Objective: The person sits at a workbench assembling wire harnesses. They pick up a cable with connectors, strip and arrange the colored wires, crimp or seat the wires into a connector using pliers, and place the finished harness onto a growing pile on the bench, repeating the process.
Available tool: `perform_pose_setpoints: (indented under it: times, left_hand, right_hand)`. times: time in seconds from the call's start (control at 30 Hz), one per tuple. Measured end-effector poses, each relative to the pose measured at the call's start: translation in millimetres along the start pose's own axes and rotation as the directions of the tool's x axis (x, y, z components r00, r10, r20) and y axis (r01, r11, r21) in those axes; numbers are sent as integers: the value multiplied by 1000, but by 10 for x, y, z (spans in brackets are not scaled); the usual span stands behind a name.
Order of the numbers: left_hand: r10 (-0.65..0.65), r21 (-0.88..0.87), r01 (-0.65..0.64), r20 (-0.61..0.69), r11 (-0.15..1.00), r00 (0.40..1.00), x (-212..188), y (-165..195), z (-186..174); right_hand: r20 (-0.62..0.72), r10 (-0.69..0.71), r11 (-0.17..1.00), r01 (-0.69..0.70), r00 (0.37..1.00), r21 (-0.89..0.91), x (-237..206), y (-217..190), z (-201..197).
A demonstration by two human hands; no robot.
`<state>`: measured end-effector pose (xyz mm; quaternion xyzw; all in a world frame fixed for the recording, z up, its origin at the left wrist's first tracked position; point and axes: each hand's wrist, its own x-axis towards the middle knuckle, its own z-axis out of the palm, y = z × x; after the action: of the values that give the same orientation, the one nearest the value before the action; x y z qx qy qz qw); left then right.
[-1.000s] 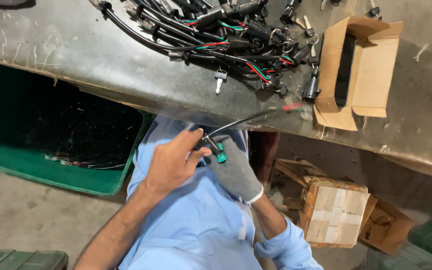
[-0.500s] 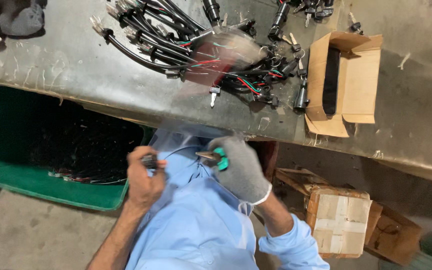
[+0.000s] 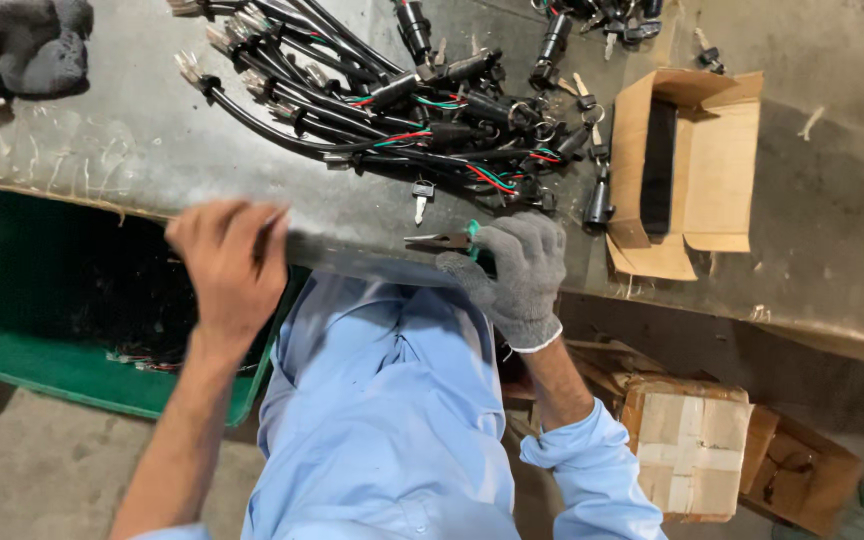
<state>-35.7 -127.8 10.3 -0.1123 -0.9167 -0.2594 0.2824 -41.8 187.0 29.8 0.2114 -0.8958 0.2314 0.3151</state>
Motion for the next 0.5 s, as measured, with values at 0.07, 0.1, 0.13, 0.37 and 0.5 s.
perform_pose_setpoints:
  times: [0.07,0.1,0.13,0.37,0.5]
  left_hand:
    - [131,33,-135,96,990,987,444,39,138]
    - [185,55,-192,125,980,975,643,71,216]
    - [238,75,-251,152,965,959,807,110,267]
    - [392,-23,-391,14,920,920,1284,448,-125]
    - [576,-135,-562,102,816,811,1317,753,-558]
  right_hand:
    - [6,-10,1000,10,1000,14,-36,34,-14]
    - [7,-13,1000,13,1000,21,-47,40,-33]
    - [20,11,999,-12,1000,50,-52,36,-62]
    - [-41,257,896,-222,966,385,157,-149,-515]
    - [-14,297,853,-258,955,454,366,-373,-834]
